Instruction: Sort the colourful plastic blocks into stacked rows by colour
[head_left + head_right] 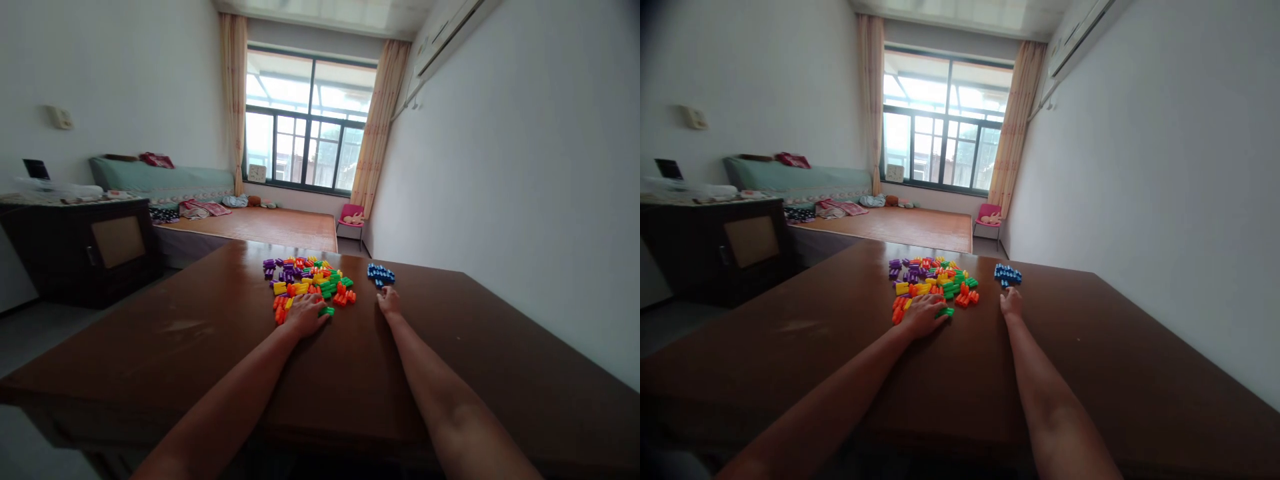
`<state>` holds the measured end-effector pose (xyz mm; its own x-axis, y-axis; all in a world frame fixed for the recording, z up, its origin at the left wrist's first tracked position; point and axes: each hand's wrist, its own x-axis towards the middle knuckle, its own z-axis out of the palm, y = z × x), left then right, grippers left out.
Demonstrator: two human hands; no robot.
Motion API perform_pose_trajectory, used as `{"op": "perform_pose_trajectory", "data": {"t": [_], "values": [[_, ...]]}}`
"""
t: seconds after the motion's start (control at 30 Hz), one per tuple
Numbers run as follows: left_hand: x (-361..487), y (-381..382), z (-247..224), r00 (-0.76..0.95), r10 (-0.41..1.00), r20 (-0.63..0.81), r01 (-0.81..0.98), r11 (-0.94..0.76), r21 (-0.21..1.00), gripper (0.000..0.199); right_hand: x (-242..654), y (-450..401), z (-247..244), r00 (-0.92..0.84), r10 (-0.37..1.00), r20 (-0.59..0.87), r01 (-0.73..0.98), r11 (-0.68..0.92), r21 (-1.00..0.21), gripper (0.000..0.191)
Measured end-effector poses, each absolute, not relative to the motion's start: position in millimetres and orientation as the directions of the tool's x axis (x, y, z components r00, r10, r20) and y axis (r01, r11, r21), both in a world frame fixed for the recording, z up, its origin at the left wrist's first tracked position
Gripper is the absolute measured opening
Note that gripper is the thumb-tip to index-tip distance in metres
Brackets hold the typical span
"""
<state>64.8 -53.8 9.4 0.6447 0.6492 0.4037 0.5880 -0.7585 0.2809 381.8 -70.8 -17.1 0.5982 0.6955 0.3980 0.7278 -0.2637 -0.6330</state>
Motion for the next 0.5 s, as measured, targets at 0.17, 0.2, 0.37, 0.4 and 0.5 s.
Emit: {"op": "perform_pose_trajectory", "data": {"t": [0.17, 0.2, 0.37, 0.4, 0.5], "values": [[65.8, -43.8, 8.9, 0.67, 0.62, 0.409, 0.567, -0.783, 0.257, 0.025, 415.2, -37.0, -21.7, 0.684, 0.633, 0.362, 0.693, -0.411, -0.592, 0.045], [65.8, -42.2, 9.5, 0.676, 0.614, 0.407, 0.562, -0.787, 0.254, 0.025, 418.8, -30.7, -25.1, 0.689, 0.627, 0.364, 0.697, -0.436, -0.57, 0.043], [65.7, -37.3, 11.1, 0.701, 0.594, 0.395, 0.558, -0.802, 0.214, 0.026, 446.8, -13.7, -36.9, 0.678, 0.603, 0.42, 0.717, -0.418, -0.557, 0.031], [65.7, -36.9, 10.9, 0.701, 0.594, 0.395, 0.561, -0.801, 0.209, 0.026, 457.2, -13.0, -36.0, 0.7, 0.577, 0.421, 0.695, -0.414, -0.588, 0.033], [65.8, -36.3, 9.9, 0.693, 0.601, 0.399, 0.567, -0.796, 0.212, 0.027, 493.1, -12.4, -29.5, 0.768, 0.475, 0.429, 0.628, -0.426, -0.652, 0.038]]}}
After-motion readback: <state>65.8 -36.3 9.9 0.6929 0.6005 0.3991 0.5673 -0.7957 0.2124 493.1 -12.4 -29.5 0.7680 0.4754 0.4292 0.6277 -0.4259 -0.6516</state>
